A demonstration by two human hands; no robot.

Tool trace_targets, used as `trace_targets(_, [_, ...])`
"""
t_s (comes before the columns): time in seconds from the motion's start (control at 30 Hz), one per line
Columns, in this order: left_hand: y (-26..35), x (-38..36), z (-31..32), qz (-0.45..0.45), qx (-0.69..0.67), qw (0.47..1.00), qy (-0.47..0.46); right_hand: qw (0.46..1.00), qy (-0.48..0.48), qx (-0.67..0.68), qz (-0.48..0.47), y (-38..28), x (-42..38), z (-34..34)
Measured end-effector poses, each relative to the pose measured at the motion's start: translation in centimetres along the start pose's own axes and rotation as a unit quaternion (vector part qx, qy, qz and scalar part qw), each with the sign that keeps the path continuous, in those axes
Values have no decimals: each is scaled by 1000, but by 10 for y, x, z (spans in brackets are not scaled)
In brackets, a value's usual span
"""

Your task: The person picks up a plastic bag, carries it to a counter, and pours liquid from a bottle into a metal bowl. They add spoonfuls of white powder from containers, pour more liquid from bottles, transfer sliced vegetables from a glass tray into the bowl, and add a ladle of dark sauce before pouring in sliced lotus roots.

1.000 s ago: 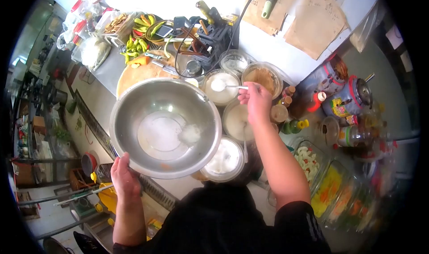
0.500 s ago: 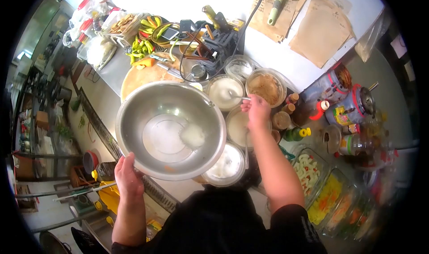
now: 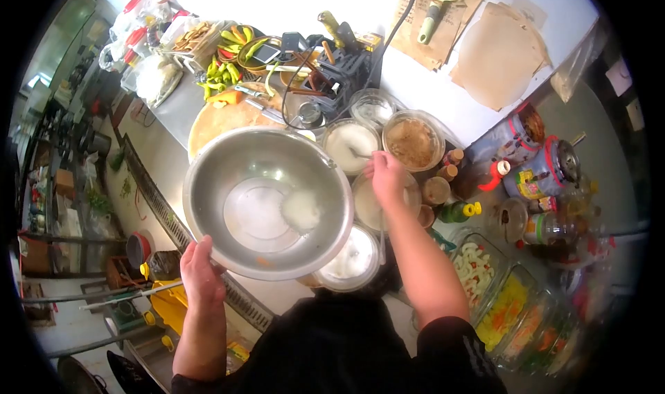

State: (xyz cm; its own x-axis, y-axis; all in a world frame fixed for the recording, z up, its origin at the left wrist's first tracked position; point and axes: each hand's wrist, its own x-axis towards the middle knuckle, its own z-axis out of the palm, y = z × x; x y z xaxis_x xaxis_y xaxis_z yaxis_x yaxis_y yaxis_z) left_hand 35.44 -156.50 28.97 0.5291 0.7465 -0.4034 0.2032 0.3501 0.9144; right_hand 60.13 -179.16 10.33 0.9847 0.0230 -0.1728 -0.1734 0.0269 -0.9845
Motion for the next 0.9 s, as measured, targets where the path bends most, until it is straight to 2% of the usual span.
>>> trace_targets(0.03, [0,-1,-1,-1,-1,1000,-5,996,34,67,41,-1,1,-1])
trace_targets(0.13, [-2,0,-3,1,-1,1000,-7,982,79,145,88,-13,4,-12])
trace_targets(0.2, [-3,1,-3,0,-2,1000,-10,980,81,162,84,-37,-3,-15])
trace_targets(0.3, [-2,1,-2,3,-6,1000,-12,988,48,125,75,-71,-19,-16])
trace_targets(0.37, [-2,1,-1,6,-9,1000,-11,994,-51,92,6,-84,-33,-14])
trace_targets(0.4, [-2,2,-1,4,-9,1000,-13,994,-52,91,5,-74,-28,-12])
trace_targets(0.47, [-3,1,-1,1,-8,1000,-14,993,-23,-50,-105,-36,-13,-5])
trace_targets(0.63, [-1,0,-3,-3,-6,1000,-22,994,-28,-101,-39,4,4,6])
trace_targets(0.7, [-3,-1,-4,-3,-8,1000,-25,988,62,112,83,-1,7,4])
trace_targets(0.83, [-1,-2,-3,0,-8,1000,-20,982,69,155,86,-37,-2,-7])
trace_targets(0.9, [-3,0,-4,-1,-9,1000,-20,989,18,134,56,-62,-14,-7])
